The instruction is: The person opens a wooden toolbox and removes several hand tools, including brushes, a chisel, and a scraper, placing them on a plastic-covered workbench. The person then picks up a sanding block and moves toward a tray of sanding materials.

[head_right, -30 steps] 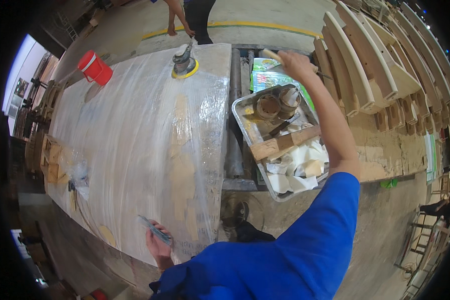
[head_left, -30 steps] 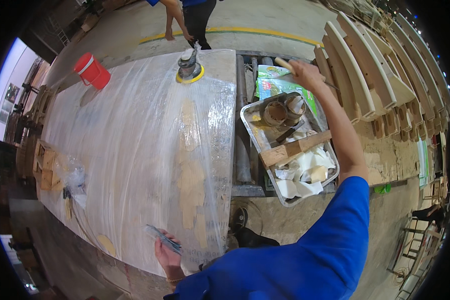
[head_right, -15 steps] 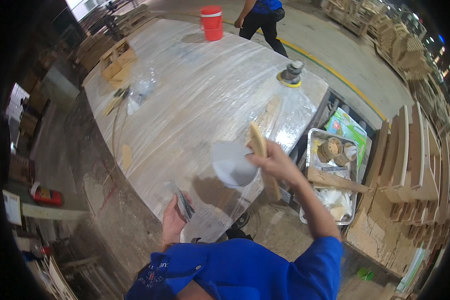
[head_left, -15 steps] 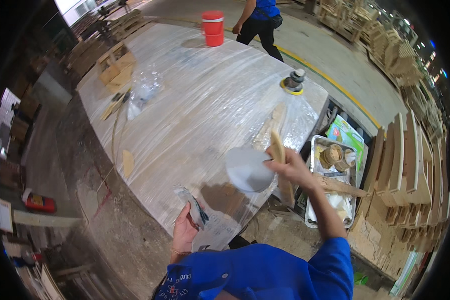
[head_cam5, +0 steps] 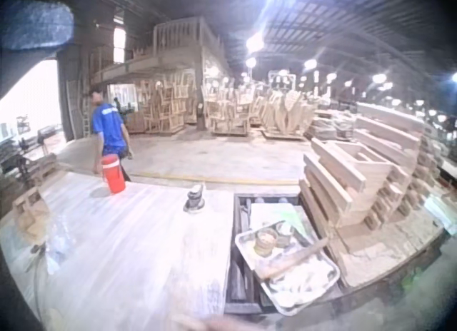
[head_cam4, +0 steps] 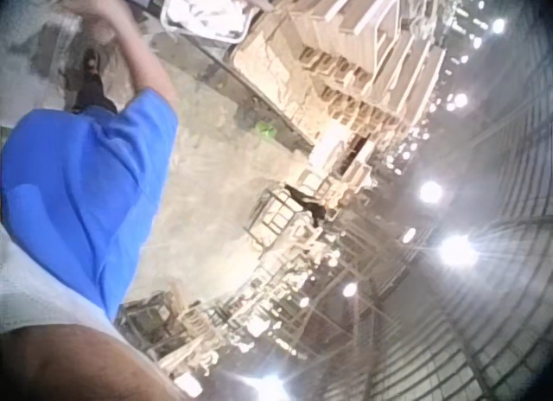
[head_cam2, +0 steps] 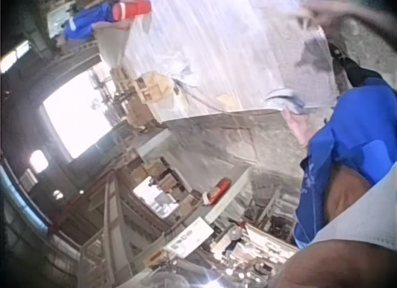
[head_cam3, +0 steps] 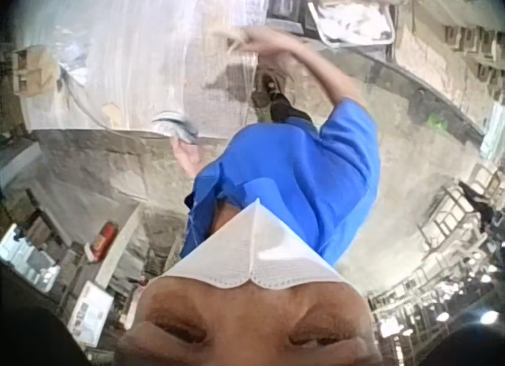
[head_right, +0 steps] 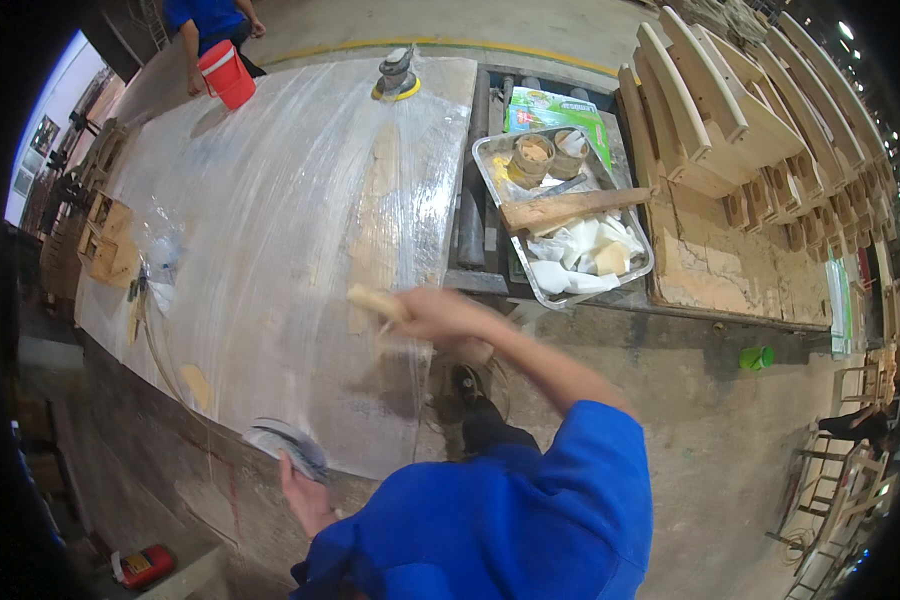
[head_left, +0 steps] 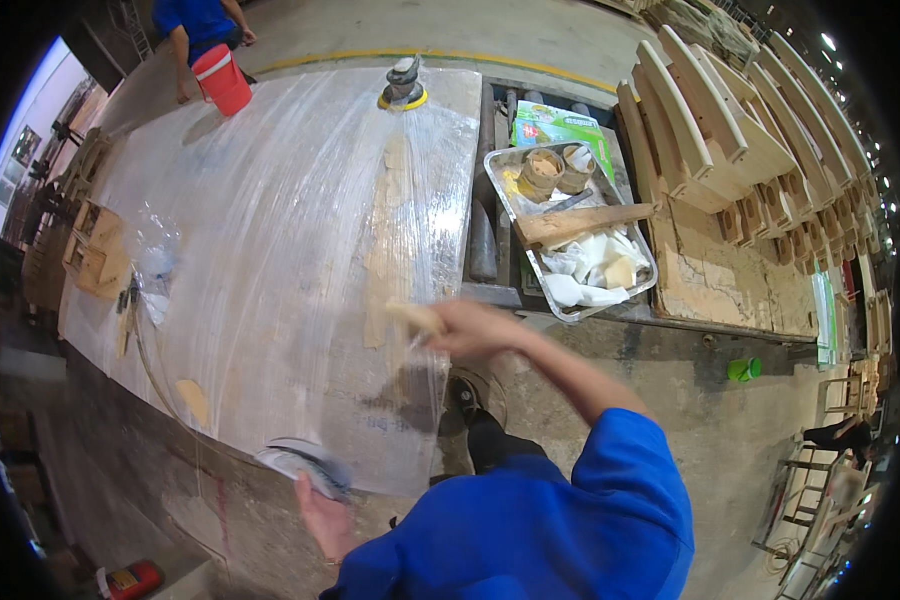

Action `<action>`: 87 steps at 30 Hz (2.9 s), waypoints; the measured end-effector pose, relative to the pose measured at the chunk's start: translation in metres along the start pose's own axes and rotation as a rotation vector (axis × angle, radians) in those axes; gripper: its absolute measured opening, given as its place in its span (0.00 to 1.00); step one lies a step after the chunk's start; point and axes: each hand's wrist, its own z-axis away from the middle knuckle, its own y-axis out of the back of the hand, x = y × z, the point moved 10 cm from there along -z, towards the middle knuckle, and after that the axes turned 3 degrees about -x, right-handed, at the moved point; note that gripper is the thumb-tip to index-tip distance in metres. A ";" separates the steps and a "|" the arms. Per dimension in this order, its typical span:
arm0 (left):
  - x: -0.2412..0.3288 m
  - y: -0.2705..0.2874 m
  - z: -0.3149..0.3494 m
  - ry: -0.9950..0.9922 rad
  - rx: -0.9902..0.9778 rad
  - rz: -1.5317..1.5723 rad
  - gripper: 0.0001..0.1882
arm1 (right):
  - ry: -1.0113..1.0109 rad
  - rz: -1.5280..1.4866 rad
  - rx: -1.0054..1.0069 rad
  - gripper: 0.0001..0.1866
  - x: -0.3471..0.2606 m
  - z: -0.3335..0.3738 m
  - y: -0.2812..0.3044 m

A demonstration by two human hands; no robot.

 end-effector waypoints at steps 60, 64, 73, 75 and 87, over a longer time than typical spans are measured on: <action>-0.019 0.055 0.013 -0.132 0.384 0.167 0.26 | -0.440 1.107 0.059 0.11 0.277 0.003 0.284; -0.015 0.082 0.032 -0.177 0.334 0.355 0.19 | -0.423 0.904 0.215 0.12 0.224 0.002 0.311; -0.005 0.156 0.073 -0.215 0.483 0.429 0.18 | -0.352 0.573 0.198 0.13 0.122 -0.010 0.271; -0.003 0.182 0.088 -0.263 0.446 0.470 0.17 | -0.376 0.712 0.252 0.13 0.112 -0.006 0.260; 0.034 0.279 0.191 -0.442 0.701 0.385 0.17 | -0.503 1.317 0.189 0.09 0.200 0.017 0.263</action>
